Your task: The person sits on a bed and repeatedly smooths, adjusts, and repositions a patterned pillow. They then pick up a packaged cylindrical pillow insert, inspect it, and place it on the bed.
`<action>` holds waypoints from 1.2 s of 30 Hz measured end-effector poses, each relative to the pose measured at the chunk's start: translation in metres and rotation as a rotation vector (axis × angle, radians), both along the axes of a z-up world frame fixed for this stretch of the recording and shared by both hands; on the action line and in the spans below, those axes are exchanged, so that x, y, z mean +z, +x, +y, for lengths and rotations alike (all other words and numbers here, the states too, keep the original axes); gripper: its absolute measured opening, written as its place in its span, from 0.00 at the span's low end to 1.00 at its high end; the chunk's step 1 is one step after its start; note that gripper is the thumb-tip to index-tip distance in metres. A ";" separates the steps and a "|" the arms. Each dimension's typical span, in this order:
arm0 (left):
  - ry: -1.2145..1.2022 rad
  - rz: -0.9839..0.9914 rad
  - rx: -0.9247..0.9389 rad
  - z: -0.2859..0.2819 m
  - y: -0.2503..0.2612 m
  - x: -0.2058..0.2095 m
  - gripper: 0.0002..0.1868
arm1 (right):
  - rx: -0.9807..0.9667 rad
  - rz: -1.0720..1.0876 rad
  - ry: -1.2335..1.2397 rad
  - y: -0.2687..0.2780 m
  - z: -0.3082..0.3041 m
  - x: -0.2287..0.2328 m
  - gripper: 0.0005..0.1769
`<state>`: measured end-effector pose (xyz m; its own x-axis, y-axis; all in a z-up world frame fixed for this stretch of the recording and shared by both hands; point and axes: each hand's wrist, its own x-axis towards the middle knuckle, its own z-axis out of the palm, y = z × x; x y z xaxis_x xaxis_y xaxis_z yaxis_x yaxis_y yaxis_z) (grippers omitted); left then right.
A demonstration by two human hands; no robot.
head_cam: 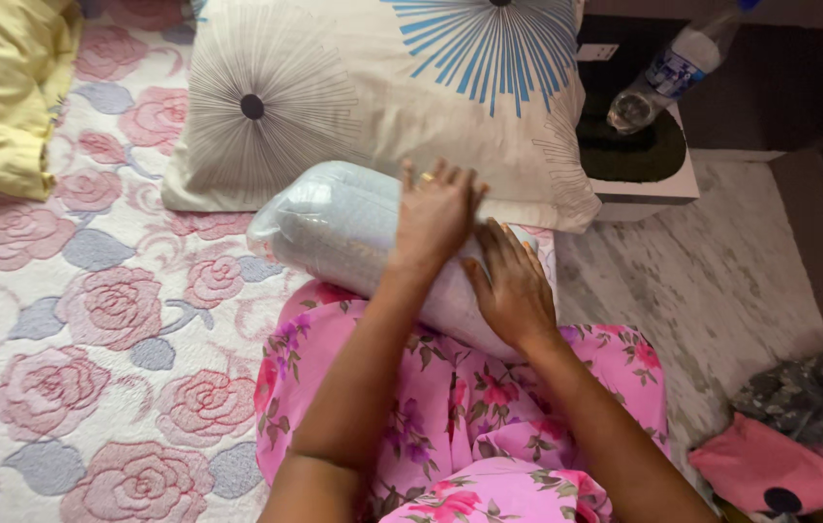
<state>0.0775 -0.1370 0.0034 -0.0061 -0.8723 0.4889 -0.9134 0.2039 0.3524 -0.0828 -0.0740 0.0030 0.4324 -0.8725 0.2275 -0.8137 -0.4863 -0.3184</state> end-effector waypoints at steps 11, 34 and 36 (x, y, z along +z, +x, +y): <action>0.290 -0.121 0.109 0.025 0.021 -0.011 0.31 | 0.005 -0.001 -0.145 0.004 0.021 -0.013 0.33; 0.822 0.368 0.644 -0.002 0.158 0.024 0.42 | -0.325 -0.921 0.515 -0.048 0.029 -0.069 0.33; 0.785 0.358 0.618 -0.004 0.163 0.018 0.43 | -0.341 -1.025 0.656 -0.052 0.030 -0.076 0.34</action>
